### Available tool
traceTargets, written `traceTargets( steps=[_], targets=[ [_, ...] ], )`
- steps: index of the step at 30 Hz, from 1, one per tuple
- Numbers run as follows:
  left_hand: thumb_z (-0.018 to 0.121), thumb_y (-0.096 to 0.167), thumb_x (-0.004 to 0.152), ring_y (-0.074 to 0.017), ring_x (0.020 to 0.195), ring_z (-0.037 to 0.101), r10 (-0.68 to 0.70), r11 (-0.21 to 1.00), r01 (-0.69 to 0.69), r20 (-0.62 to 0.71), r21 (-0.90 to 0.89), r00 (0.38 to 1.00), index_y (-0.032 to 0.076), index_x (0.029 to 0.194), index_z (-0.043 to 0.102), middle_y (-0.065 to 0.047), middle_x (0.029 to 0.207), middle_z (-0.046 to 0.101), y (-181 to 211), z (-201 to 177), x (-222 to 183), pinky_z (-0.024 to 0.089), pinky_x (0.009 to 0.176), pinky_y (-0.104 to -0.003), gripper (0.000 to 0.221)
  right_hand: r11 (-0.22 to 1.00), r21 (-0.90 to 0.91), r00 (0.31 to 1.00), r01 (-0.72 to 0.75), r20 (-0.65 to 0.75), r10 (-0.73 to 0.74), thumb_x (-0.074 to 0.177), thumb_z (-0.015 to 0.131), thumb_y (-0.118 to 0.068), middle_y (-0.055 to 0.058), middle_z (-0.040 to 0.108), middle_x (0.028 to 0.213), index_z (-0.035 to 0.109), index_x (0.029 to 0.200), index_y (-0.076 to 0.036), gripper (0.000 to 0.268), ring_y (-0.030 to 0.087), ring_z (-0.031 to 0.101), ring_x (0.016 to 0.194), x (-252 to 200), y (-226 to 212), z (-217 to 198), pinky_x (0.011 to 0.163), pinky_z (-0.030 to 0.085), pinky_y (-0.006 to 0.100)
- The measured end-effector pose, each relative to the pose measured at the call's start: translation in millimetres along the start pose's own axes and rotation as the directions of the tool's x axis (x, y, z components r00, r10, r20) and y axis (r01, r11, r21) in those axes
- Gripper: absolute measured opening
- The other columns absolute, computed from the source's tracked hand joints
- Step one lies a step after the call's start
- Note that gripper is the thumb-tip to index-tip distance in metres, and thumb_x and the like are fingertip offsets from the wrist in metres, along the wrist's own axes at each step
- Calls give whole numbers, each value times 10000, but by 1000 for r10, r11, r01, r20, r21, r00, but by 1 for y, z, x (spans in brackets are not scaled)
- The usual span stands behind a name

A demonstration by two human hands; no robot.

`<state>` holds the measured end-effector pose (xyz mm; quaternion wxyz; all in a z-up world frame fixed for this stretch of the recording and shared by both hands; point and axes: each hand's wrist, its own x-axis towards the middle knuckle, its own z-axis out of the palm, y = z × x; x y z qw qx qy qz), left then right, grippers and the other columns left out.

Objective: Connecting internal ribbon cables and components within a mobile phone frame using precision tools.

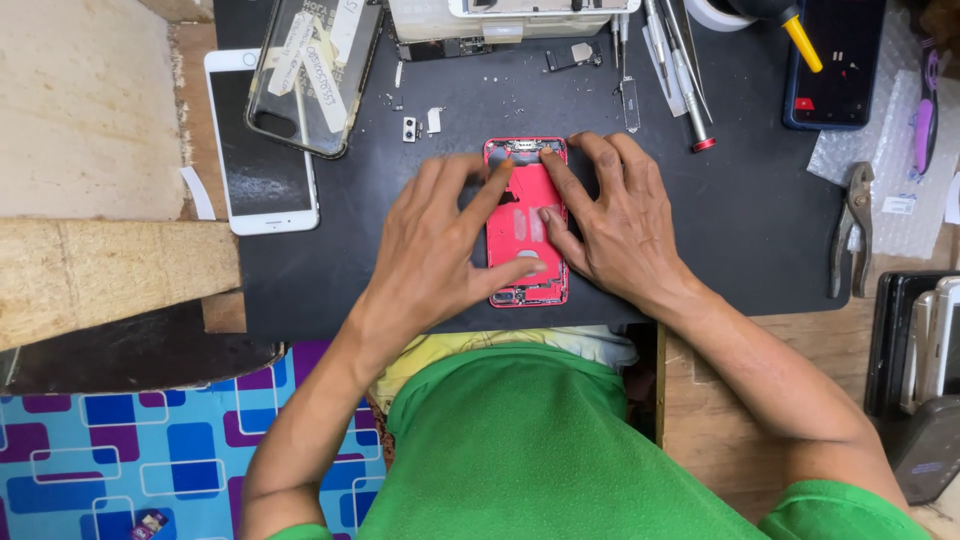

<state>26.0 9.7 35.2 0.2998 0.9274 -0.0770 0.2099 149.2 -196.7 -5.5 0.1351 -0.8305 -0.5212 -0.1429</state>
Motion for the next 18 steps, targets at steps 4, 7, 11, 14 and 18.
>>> traceTargets(
  steps=[4,7,11,14,18],
  targets=[
    [723,761,863,-350,1101,512,4,981,-13,48,194,999,84,1301,620,-165,1226,529,-9,20,13,479,861,-490,813,999,-47,998,26,58,-23,1081,596,-352,184,509,1367,617,1422,-58,451,376,505,1223,8,-6,-19,993,472,483],
    [588,772,923,-366,1149,489,30,961,-45,61,272,998,68,1320,658,-187,1209,537,-17,31,17,432,879,-500,811,999,-43,999,32,42,-30,1112,480,-411,195,494,1373,602,1443,-60,497,375,482,1217,6,-3,-17,949,508,507],
    [595,745,936,-382,1186,489,36,956,-45,36,290,999,59,1291,672,-194,1227,546,-17,33,16,430,917,-508,776,999,-12,998,41,54,-40,1100,442,-466,202,479,1368,577,1462,-44,572,383,489,1211,6,-2,-16,954,499,519],
    [600,761,934,-394,1211,478,40,959,-47,29,279,999,70,1329,662,-208,1250,532,-21,33,12,443,931,-521,798,998,45,998,54,39,-56,1105,467,-452,224,489,1347,598,1429,-19,556,403,502,1196,8,-1,-16,1009,469,532],
    [653,732,946,-402,1236,476,36,950,-37,10,310,999,117,1376,614,-204,1282,516,-19,33,12,453,953,-517,752,991,113,997,73,-43,-68,1088,638,-281,219,545,1300,627,1382,-20,393,404,535,1138,10,5,-26,1034,473,529]
  ],
)
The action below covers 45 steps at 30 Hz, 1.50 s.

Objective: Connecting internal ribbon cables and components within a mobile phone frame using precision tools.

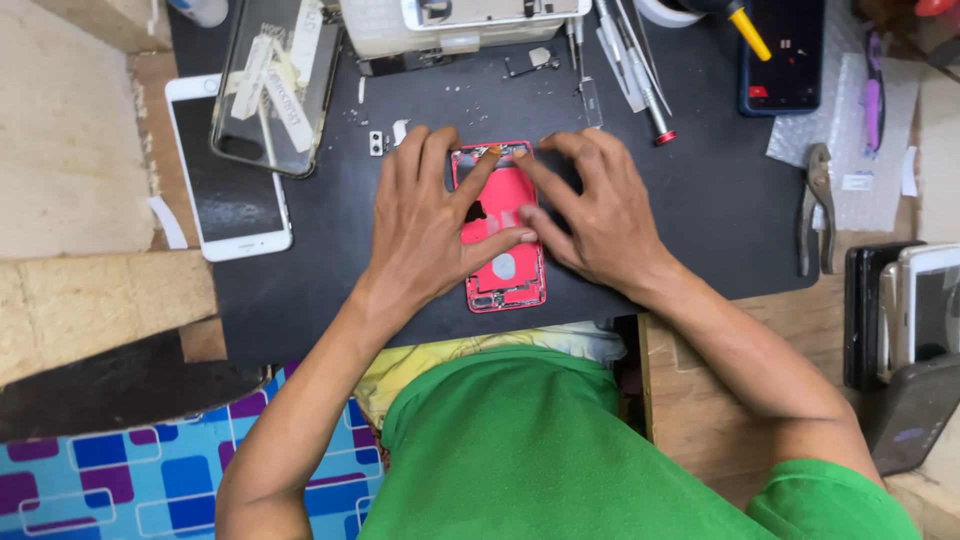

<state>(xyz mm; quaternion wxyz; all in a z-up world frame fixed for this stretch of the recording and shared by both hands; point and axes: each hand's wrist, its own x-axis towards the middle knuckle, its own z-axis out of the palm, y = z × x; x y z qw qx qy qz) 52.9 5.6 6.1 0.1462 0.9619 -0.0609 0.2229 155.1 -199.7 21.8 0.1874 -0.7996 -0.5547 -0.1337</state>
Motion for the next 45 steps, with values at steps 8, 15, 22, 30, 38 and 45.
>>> traceTargets(
  steps=[8,15,22,30,38,45],
  targets=[
    [589,779,948,-405,1294,442,-30,998,32,38,-49,999,215,1483,520,-217,1395,456,-7,9,-7,435,998,-539,781,899,-143,909,-413,-8,417,1061,733,-181,138,640,1000,663,1133,-20,190,352,602,893,-14,73,-32,709,460,480],
    [648,779,902,-395,1260,443,-19,996,19,-3,-86,1000,157,1370,634,-215,1359,470,-8,6,-3,433,998,-551,778,827,-186,839,-530,23,543,1031,704,-131,114,655,1006,653,1106,-50,121,314,661,796,-25,81,-22,594,508,484],
    [654,758,896,-399,1263,434,-58,988,57,-4,-142,998,153,1357,665,-212,1370,473,-9,7,-6,403,1033,-553,760,919,-172,934,-355,-15,358,1087,664,-20,236,660,1034,657,1178,59,121,404,620,867,-27,75,-40,662,483,498],
    [696,718,912,-420,1276,433,-40,986,37,-14,-165,999,170,1347,646,-208,1386,460,-12,9,-8,399,1032,-564,701,945,55,939,-321,-113,326,1122,795,184,277,721,1132,745,1227,167,117,291,635,909,-38,44,-105,831,536,379],
    [691,741,894,-388,1251,440,-55,983,51,-18,-176,998,157,1271,719,-191,1367,459,-9,5,-4,411,989,-523,696,783,352,843,-512,34,536,1131,740,108,142,670,1060,661,1256,94,148,153,606,920,-32,45,-98,841,503,257],
    [777,699,859,-391,1221,439,74,987,-58,98,-152,992,138,1323,736,-216,1331,449,-28,0,4,468,911,-544,729,556,561,776,-613,299,555,1116,645,42,164,685,1115,629,1141,74,44,207,718,935,-48,61,-75,893,592,252]
  ],
)
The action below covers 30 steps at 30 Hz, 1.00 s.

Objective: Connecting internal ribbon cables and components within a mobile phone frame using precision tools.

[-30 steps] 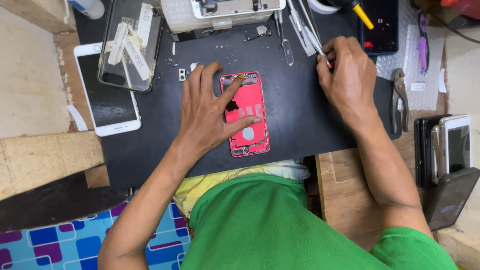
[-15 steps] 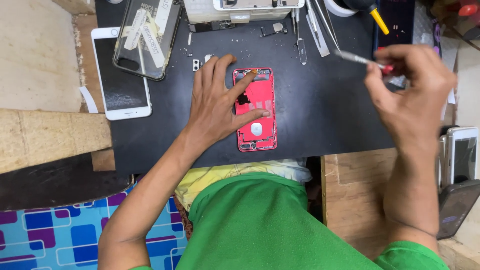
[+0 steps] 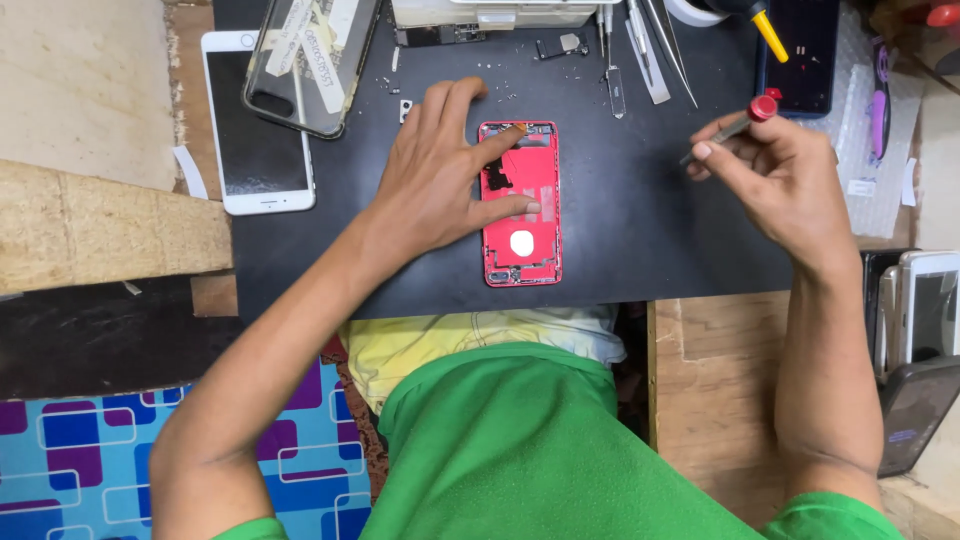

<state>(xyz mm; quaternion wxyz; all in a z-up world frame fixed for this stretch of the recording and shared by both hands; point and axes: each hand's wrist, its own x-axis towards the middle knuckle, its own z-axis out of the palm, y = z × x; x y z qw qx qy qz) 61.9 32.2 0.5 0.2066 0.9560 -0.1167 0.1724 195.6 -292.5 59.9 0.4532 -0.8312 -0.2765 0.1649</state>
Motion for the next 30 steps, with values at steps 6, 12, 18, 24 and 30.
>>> traceTargets(
  steps=[6,12,18,24,30],
  targets=[
    [690,700,928,-351,1092,482,254,963,-259,-70,-73,965,58,1195,723,-188,1209,506,-23,-5,16,407,815,-476,696,961,57,960,272,-90,-266,1113,619,31,303,685,1238,526,1162,83,118,315,723,1068,11,-23,47,995,597,362],
    [697,720,912,-309,971,468,270,961,-275,-108,-35,957,119,1280,692,-152,1110,521,-24,0,11,376,760,-439,704,753,-96,739,651,-148,-657,956,783,80,277,749,1054,638,1003,83,152,381,780,1012,36,4,106,868,637,374],
    [752,692,902,-295,944,463,254,961,-265,-135,-75,958,186,1310,687,-122,1084,517,-27,1,11,373,762,-426,653,555,-223,572,802,14,-820,955,788,72,274,743,1136,659,1070,90,173,365,797,974,39,2,105,817,651,389],
    [751,703,916,-305,958,471,252,961,-264,-144,-76,957,202,1346,645,-137,1108,527,-31,6,10,375,756,-434,669,505,-256,529,824,32,-848,952,774,92,295,744,1084,673,1033,130,135,393,792,928,40,-2,106,817,661,422],
    [761,710,958,-300,984,471,251,961,-262,-126,-86,960,272,1489,494,-131,1164,521,-35,12,5,402,803,-440,738,515,-256,544,818,53,-837,962,756,95,305,736,1110,663,1025,132,118,407,788,956,39,-5,106,832,657,428]
  ],
)
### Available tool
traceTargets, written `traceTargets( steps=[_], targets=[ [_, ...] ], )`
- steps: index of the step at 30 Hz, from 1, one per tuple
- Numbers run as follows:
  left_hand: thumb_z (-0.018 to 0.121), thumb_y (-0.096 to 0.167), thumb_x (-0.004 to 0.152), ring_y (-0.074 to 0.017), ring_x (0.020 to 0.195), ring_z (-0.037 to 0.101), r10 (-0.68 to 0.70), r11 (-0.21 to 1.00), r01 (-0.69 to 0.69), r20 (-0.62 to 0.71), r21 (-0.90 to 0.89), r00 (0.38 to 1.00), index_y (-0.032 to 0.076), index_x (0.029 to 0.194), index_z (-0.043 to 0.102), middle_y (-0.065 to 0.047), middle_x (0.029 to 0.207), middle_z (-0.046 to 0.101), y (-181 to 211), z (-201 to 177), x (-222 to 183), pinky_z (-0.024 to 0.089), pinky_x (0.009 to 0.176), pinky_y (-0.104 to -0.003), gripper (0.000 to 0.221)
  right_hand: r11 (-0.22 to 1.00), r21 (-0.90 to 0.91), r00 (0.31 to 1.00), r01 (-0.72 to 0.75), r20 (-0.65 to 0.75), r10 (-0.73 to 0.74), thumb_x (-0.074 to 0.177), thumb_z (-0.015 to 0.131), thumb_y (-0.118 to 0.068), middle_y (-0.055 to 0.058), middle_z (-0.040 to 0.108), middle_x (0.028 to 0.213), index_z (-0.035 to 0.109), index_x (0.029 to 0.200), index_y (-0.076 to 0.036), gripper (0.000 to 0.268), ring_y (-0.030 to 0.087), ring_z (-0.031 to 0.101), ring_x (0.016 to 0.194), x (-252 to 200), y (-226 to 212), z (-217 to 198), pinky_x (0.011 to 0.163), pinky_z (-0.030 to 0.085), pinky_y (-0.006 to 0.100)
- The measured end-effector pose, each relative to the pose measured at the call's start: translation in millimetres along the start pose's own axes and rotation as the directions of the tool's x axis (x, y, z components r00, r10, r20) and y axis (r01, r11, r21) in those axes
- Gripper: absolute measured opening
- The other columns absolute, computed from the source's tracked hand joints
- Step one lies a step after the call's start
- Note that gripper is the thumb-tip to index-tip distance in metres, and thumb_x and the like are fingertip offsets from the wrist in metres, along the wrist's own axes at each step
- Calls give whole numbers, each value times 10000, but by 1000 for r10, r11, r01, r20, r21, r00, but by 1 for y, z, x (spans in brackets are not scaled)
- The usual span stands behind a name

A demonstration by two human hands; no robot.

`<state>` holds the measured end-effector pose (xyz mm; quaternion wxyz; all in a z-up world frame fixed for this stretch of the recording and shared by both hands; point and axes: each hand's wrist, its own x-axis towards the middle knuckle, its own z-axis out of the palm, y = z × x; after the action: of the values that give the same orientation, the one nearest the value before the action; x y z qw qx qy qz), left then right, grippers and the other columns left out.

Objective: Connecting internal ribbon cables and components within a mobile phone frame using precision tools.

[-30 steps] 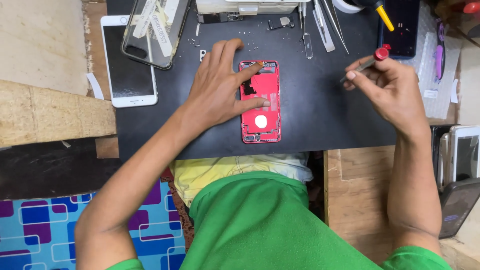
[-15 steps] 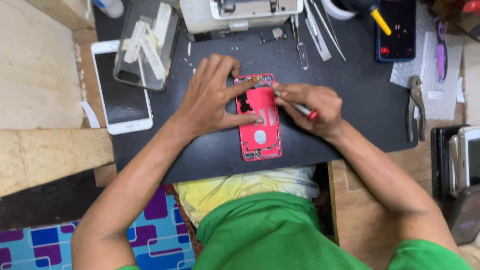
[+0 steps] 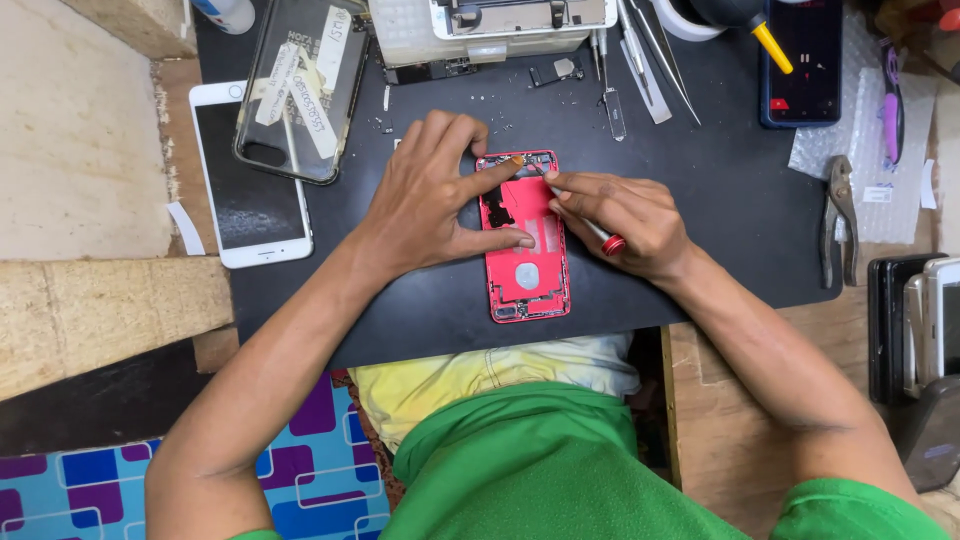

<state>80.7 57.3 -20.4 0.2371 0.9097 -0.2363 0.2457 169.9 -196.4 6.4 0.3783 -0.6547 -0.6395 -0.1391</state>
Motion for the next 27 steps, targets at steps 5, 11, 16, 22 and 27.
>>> traceTargets(
  steps=[5,11,16,22,27],
  targets=[
    [754,682,930,-305,947,467,-6,1000,6,-7,2,1000,206,1333,639,-122,1108,513,6,-7,7,386,756,-435,635,1000,-8,1000,-14,18,14,966,756,94,300,735,1114,672,1031,130,112,414,784,977,1,0,-1,851,656,439],
    [757,676,929,-303,953,471,-9,1000,9,-1,-5,1000,192,1336,646,-121,1114,516,6,-8,6,386,760,-432,642,1000,-1,999,-19,39,19,978,746,82,302,731,1137,663,1053,122,120,422,780,998,0,0,-1,859,652,445],
    [751,677,932,-302,947,468,-9,1000,9,-8,-6,1000,192,1335,645,-119,1103,514,6,-7,7,385,757,-430,639,1000,12,999,-20,42,19,972,748,84,314,727,1124,656,1041,129,123,431,776,997,2,-1,-1,871,654,456],
    [771,665,926,-305,949,474,-13,1000,13,-6,1,1000,187,1324,654,-117,1116,516,7,-7,6,389,757,-433,633,1000,-12,999,-22,45,22,977,753,77,295,729,1138,659,1046,113,122,408,778,1002,0,-1,-1,868,649,437],
    [761,656,939,-313,971,488,-8,1000,8,-6,8,1000,201,1348,622,-129,1157,533,7,-6,6,411,776,-439,627,999,-16,998,-38,41,39,973,758,68,287,733,1129,658,1058,109,137,402,779,997,1,-1,-1,864,642,421]
  ],
)
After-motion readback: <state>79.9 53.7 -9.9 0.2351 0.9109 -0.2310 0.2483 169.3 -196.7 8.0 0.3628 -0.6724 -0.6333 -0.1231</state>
